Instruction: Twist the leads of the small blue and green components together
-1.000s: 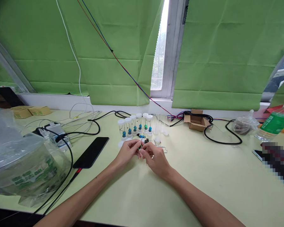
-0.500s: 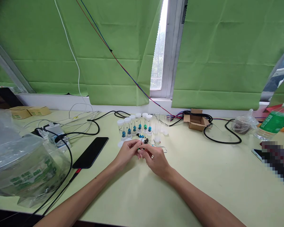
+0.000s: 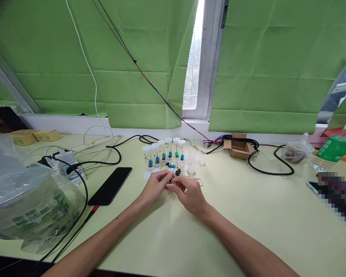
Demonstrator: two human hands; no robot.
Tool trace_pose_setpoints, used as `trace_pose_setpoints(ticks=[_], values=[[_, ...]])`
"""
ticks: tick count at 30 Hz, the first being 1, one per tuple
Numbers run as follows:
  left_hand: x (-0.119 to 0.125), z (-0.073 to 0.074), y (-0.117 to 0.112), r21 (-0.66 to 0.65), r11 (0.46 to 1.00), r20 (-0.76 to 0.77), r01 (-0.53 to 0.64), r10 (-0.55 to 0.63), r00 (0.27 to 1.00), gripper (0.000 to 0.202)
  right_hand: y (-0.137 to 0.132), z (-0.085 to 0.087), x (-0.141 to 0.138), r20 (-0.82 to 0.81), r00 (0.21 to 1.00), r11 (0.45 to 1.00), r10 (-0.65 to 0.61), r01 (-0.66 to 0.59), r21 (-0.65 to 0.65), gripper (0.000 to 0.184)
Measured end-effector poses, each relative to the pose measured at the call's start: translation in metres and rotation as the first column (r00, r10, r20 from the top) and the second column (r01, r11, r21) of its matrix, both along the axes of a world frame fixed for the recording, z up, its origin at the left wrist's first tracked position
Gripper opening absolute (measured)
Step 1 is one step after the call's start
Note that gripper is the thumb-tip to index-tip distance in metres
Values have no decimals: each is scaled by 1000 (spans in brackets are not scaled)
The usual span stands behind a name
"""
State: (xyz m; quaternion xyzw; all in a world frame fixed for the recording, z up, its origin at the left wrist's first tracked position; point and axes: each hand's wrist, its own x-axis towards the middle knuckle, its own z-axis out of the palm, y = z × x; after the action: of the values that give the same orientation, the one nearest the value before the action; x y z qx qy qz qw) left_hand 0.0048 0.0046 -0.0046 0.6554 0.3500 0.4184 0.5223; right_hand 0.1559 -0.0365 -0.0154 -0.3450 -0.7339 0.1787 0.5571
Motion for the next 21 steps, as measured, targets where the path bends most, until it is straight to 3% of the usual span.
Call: trace_pose_setpoints(ticks=[10, 21], values=[[1, -5, 2, 4, 1000, -9, 13, -13, 1000, 32, 2, -5, 1, 48, 999, 1000, -19, 20, -2, 31], [-1, -9, 4, 29, 999, -27, 14, -14, 1000, 36, 4, -8, 3, 44, 999, 996, -6, 10, -93, 37]])
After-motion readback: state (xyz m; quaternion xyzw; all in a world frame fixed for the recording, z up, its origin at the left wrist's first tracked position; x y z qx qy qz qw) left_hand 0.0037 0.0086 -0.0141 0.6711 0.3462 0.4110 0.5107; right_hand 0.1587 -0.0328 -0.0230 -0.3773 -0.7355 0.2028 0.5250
